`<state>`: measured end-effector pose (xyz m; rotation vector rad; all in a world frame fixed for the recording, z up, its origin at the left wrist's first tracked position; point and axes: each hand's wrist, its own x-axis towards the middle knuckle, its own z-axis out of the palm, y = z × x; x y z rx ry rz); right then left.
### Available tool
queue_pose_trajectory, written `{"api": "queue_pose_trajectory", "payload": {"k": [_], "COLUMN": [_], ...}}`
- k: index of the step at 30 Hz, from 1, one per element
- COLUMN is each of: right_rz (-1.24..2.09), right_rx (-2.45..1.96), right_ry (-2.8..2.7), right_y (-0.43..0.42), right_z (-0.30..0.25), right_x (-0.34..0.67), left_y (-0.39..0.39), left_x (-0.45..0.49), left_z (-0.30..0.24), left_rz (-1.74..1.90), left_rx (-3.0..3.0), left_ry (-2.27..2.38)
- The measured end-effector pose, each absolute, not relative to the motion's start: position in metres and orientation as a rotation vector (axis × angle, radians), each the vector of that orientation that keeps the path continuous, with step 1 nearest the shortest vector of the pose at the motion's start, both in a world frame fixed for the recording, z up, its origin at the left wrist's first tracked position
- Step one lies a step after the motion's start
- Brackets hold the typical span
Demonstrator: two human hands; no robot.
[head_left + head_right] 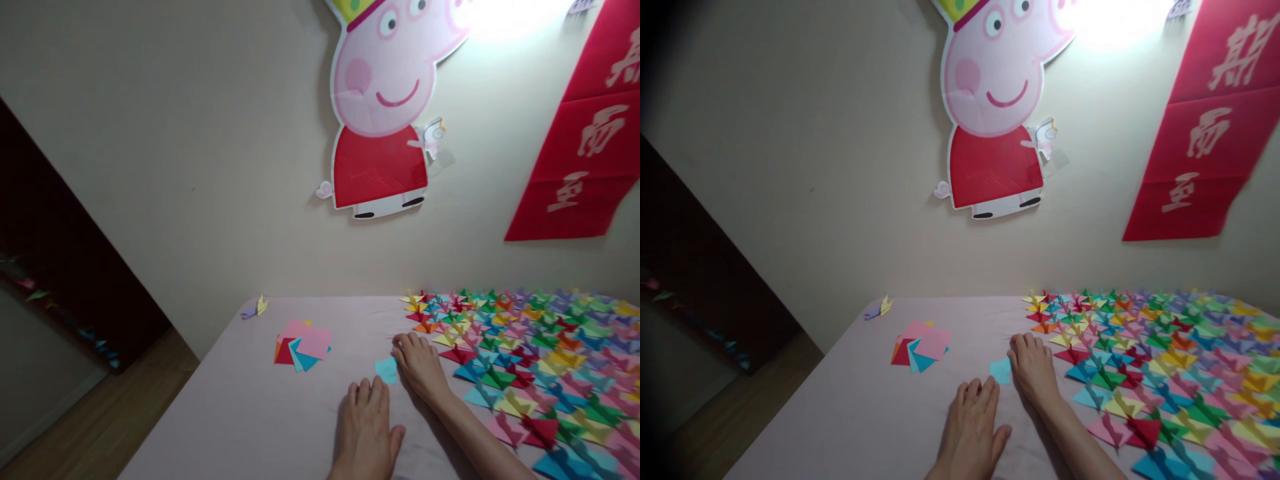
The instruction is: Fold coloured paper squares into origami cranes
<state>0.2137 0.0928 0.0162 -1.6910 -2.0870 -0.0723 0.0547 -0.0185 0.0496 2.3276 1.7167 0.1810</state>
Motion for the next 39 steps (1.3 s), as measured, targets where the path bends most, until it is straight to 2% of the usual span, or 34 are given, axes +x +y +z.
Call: {"api": "queue_pose_trajectory", "payload": {"k": [12,28,39], "right_rz": [-0.120,-0.141,0.061], "right_rx": [-1.609,-1.650,-1.542], "right_ry": [-2.122,-2.087,-1.992], "right_y": [0.036,0.036,0.029], "right_z": [0.006,-0.001,0.005], "right_x": [0.203,0.207,0.219], "left_y": [-0.043,-0.049,-0.066], "left_x": [0.026,0.024,0.014], "left_z": [0.030,0.029,0.033], "left_rz": [0.306,0.255,0.336], "left_rx": [2.491,2.324,2.390], "left_ry": [1.576,1.558,1.647]}}
